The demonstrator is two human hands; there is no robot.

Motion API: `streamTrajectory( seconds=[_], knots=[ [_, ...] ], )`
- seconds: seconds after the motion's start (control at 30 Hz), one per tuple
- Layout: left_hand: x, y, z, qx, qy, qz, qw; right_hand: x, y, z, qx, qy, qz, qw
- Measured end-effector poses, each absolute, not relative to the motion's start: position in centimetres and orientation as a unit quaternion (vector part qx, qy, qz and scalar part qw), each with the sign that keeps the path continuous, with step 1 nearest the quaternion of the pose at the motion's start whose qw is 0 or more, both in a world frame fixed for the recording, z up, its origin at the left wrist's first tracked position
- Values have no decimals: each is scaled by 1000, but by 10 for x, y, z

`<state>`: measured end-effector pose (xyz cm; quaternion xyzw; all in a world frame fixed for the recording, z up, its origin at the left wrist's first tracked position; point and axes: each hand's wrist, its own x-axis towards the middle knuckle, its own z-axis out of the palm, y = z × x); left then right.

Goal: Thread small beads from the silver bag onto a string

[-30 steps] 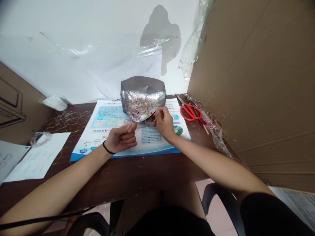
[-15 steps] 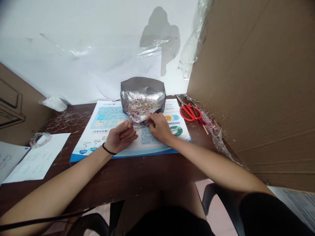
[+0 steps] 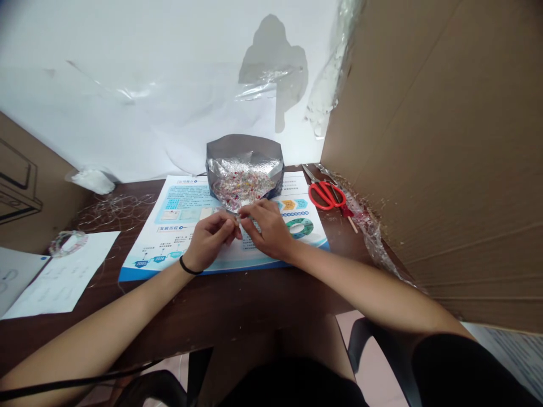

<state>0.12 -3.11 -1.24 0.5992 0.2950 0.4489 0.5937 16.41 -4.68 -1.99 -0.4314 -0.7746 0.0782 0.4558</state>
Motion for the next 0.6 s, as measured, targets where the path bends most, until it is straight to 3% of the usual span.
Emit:
streamTrajectory(
  seconds=[0.2,0.37,0.5,0.6],
  knots=[
    [2,-33,-8,692,380,489,371,164,-46,-23,-398,-780,163,455],
    [3,-33,-10,690,390,516,325,161,-45,-24,-415,-745,236,466],
    [-1,-25,-13,708,398,507,287,166,-37,-27,-455,-760,146,441],
    [-8,-13,-14,775,384,468,183,175,-27,-26,-475,-769,32,427]
  ],
)
